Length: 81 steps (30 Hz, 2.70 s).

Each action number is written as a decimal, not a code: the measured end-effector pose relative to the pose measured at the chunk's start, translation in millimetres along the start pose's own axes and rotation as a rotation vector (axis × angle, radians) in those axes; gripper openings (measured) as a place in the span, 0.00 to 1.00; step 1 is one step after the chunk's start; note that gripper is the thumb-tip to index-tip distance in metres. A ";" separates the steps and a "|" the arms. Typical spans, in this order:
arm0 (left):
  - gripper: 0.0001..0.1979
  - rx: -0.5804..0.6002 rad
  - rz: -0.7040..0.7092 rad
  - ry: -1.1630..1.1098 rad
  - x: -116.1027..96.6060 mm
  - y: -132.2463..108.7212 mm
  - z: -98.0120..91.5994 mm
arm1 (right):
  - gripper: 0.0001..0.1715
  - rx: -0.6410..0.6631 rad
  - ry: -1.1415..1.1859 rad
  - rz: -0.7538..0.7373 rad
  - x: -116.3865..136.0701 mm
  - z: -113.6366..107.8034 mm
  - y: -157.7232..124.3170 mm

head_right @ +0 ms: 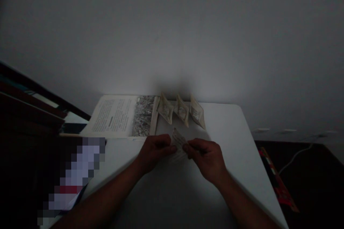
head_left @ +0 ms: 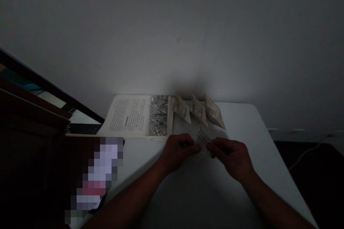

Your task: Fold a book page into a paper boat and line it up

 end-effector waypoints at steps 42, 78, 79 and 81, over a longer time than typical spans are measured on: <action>0.16 -0.091 0.067 0.078 -9.7 -4.0 -5.0 | 0.13 0.225 0.209 0.169 -6.2 21.0 -4.5; 0.17 -0.066 0.111 0.327 -14.2 -7.1 5.5 | 0.11 0.148 0.139 0.152 -10.7 20.5 -3.3; 0.17 -0.063 0.101 0.320 -13.1 -7.3 6.4 | 0.11 0.132 0.118 0.133 -9.6 18.5 -2.8; 0.16 -0.044 0.063 0.291 -9.3 -7.0 8.9 | 0.11 0.082 0.087 0.105 -7.7 12.9 -1.8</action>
Point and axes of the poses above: each hand's wrist, its own y-axis towards the middle knuckle, its own z-axis out of the palm, x = y × z, the point moved 9 cm from there along y, towards the middle knuckle, and after that the axes turned 5 degrees about -x, right-handed, at the moved point
